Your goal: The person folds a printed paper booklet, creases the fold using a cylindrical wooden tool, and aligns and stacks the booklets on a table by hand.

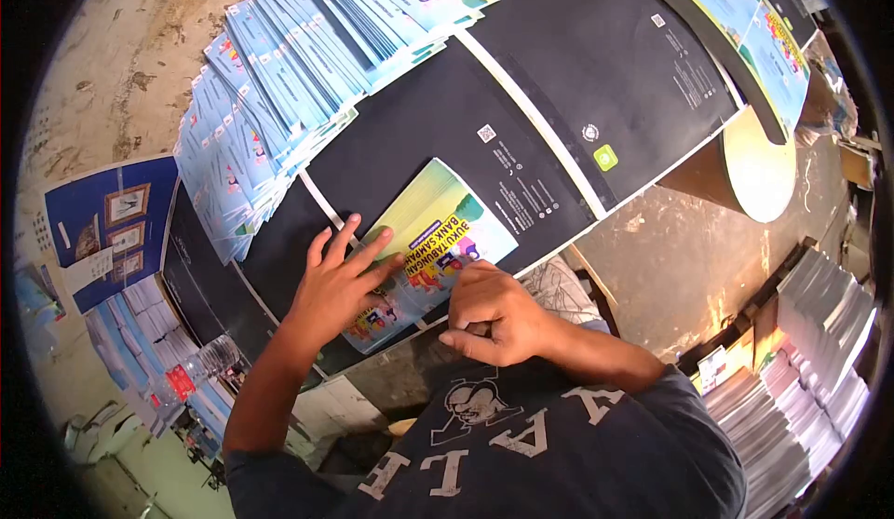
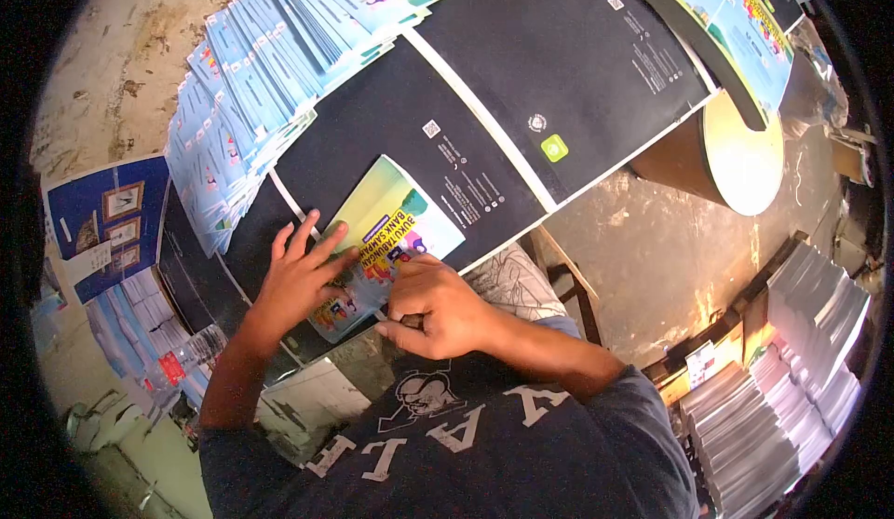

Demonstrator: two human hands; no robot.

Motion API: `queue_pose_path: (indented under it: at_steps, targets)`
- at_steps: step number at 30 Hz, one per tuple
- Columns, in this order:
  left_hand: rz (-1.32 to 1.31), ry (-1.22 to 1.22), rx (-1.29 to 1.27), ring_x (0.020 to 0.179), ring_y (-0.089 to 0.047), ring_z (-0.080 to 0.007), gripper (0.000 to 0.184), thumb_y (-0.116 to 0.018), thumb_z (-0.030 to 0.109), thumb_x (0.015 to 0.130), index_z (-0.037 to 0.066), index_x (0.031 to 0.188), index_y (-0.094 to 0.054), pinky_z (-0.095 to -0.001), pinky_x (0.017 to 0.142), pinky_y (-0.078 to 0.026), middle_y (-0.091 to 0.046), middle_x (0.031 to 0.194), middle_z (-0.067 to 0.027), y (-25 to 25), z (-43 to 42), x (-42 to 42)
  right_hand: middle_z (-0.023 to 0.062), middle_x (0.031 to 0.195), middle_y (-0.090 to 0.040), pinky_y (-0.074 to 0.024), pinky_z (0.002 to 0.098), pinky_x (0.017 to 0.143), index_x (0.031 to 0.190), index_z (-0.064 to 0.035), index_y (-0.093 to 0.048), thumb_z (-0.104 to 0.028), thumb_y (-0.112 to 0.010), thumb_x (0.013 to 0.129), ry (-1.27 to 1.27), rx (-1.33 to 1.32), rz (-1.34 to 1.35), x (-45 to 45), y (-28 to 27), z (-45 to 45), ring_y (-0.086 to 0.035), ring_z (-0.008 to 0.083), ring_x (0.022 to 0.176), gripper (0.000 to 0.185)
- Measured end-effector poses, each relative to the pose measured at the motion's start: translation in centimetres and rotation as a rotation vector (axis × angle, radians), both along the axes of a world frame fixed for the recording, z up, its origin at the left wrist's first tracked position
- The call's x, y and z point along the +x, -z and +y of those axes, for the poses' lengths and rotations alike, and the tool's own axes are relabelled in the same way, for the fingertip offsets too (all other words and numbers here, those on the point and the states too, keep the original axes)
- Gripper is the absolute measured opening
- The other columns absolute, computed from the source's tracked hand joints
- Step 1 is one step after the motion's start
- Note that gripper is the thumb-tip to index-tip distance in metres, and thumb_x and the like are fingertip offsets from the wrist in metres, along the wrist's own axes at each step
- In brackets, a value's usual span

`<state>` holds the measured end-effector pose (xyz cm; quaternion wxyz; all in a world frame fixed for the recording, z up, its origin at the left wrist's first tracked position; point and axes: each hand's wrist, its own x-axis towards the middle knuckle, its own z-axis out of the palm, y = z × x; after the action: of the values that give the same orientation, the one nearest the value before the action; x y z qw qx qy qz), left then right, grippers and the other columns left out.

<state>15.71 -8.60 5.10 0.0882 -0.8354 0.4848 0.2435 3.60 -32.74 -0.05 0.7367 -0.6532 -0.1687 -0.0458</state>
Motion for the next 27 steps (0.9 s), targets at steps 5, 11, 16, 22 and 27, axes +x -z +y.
queue_pose_path:
  at_steps: [5,11,16,22,27]
  targets:
    - [0.028,0.021,-0.029,0.150,-0.025,-0.0317,0.065,-0.080,0.038,0.073,0.032,0.135,-0.062,-0.0553,0.115,-0.025,-0.041,0.157,0.0045,0.5,0.6,0.4,0.0044,0.067,-0.062,-0.0426,0.0386,0.076,0.060,-0.0072,-0.051,-0.005,-0.072,0.077,0.061,0.086,0.057,0.1,-0.1,-3.6,-0.060,0.0239,0.069,0.027]
    - [0.100,-0.053,-0.139,0.152,-0.023,-0.0303,0.069,-0.082,0.035,0.070,0.031,0.136,-0.062,-0.0541,0.119,-0.021,-0.039,0.159,0.0029,1.4,1.7,1.1,0.0049,0.067,-0.062,-0.0414,0.0394,0.075,0.061,-0.0070,-0.054,-0.008,-0.072,0.074,-0.130,0.029,0.025,0.3,1.1,-0.4,-0.059,0.0245,0.069,0.023]
    - [0.115,-0.013,-0.215,0.150,-0.028,-0.0273,0.073,-0.081,0.028,0.073,0.033,0.141,-0.057,-0.0542,0.120,-0.020,-0.037,0.160,0.0045,2.9,3.4,0.9,0.0043,0.066,-0.060,-0.0396,0.0405,0.071,0.061,-0.0085,-0.054,-0.013,-0.075,0.072,-0.274,-0.066,-0.106,0.4,1.0,6.0,-0.056,0.0263,0.068,0.024]
    - [0.052,-0.117,-0.392,0.151,-0.027,-0.0259,0.069,-0.066,0.049,0.085,0.031,0.149,-0.047,-0.0548,0.122,-0.018,-0.032,0.163,0.0023,6.0,6.3,-1.1,0.0062,0.064,-0.055,-0.0408,0.0439,0.071,0.065,-0.0089,-0.062,-0.018,-0.077,0.071,-0.489,-0.158,-0.201,-1.2,1.3,14.8,-0.055,0.0291,0.070,0.019]
    - [-0.067,-0.210,-0.472,0.151,-0.025,-0.0273,0.080,-0.049,0.059,0.095,0.010,0.156,-0.031,-0.0502,0.123,-0.018,-0.029,0.164,-0.0067,8.8,7.3,-2.7,0.0061,0.065,-0.055,-0.0410,0.0443,0.071,0.063,-0.0078,-0.057,-0.012,-0.075,0.073,-0.433,-0.133,-0.109,0.0,-1.5,13.8,-0.054,0.0287,0.071,0.021]
